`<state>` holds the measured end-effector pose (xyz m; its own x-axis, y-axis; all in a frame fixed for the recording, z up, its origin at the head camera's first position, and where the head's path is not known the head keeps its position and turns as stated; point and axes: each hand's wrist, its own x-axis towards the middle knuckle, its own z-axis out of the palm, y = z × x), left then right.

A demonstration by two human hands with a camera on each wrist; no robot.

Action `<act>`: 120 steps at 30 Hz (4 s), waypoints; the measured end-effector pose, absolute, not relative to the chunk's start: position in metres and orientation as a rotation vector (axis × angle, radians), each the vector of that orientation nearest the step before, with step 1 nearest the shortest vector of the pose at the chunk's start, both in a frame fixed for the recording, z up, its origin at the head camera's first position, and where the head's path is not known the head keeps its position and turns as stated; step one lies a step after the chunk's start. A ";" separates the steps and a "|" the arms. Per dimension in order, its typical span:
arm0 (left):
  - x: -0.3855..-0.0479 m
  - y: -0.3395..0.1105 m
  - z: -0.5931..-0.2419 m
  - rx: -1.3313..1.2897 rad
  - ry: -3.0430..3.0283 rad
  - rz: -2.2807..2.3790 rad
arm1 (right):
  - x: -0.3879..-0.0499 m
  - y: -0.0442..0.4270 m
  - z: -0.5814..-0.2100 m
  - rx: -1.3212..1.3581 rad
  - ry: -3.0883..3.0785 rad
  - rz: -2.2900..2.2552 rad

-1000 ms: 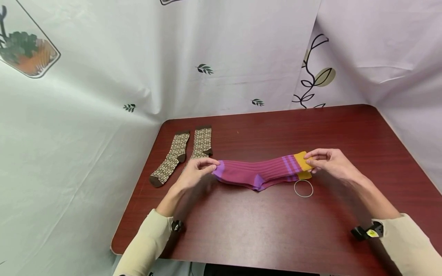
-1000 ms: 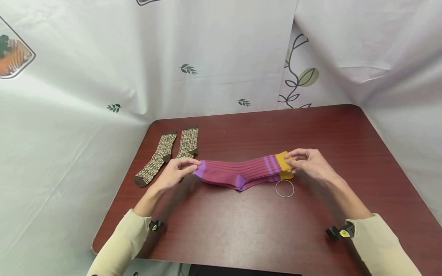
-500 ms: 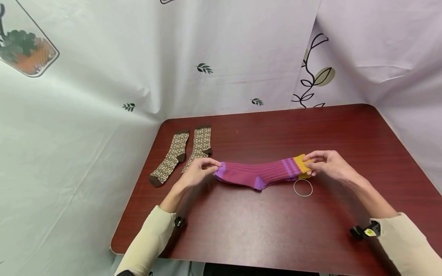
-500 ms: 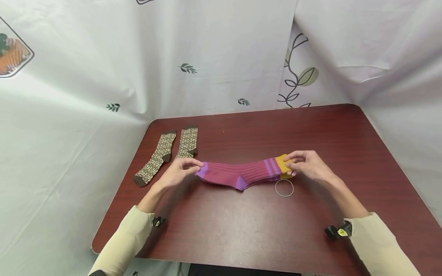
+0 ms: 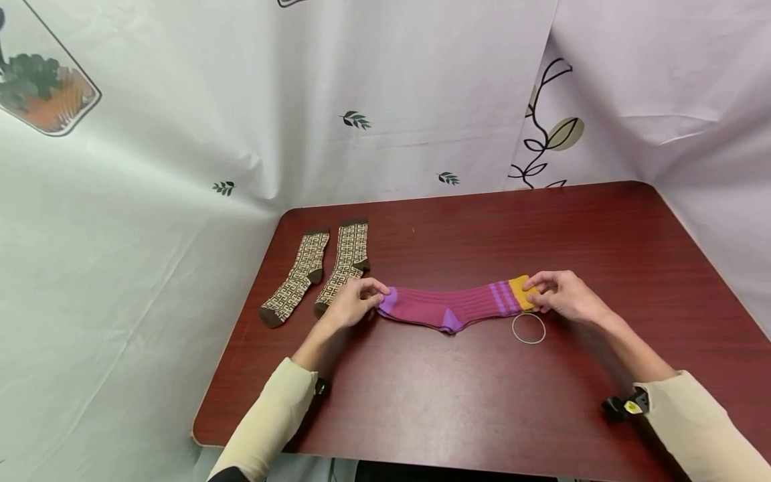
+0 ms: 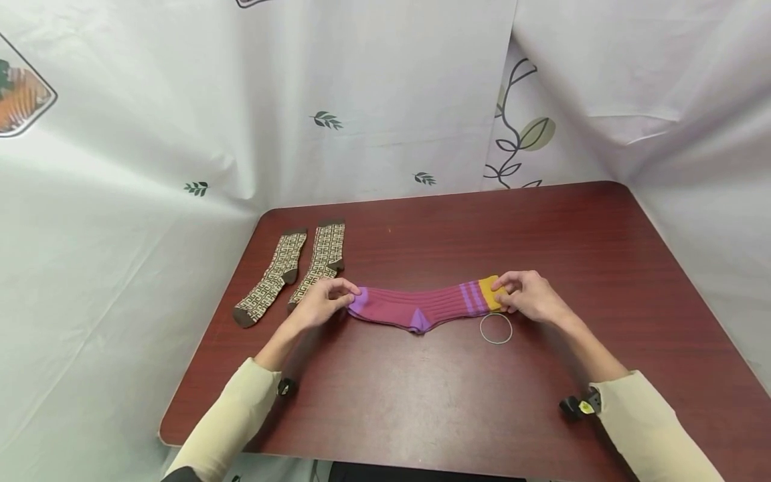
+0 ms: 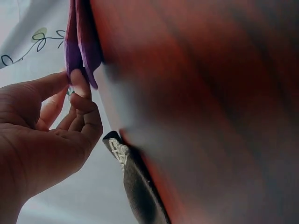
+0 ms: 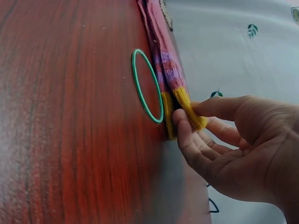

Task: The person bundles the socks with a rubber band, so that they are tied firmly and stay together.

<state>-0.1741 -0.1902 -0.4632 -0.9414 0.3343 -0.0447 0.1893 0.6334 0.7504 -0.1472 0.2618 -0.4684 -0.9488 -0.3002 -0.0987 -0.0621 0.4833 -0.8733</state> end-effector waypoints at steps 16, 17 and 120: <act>-0.163 -0.185 -0.466 0.353 2.799 1.059 | -0.144 0.256 -0.469 -0.317 2.771 -1.195; -0.163 -0.185 -0.466 0.349 2.793 1.054 | -0.144 0.256 -0.469 -0.317 2.777 -1.191; -0.133 -0.245 -0.462 0.089 3.093 0.762 | -0.303 -0.001 -0.457 -0.728 2.568 -1.179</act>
<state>-0.1330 -0.2447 -0.4622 -0.9974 0.0437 0.0569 0.0651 0.8842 0.4626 -0.3026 -0.0006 -0.4571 -0.8523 -0.5231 0.0037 -0.3437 0.5547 -0.7578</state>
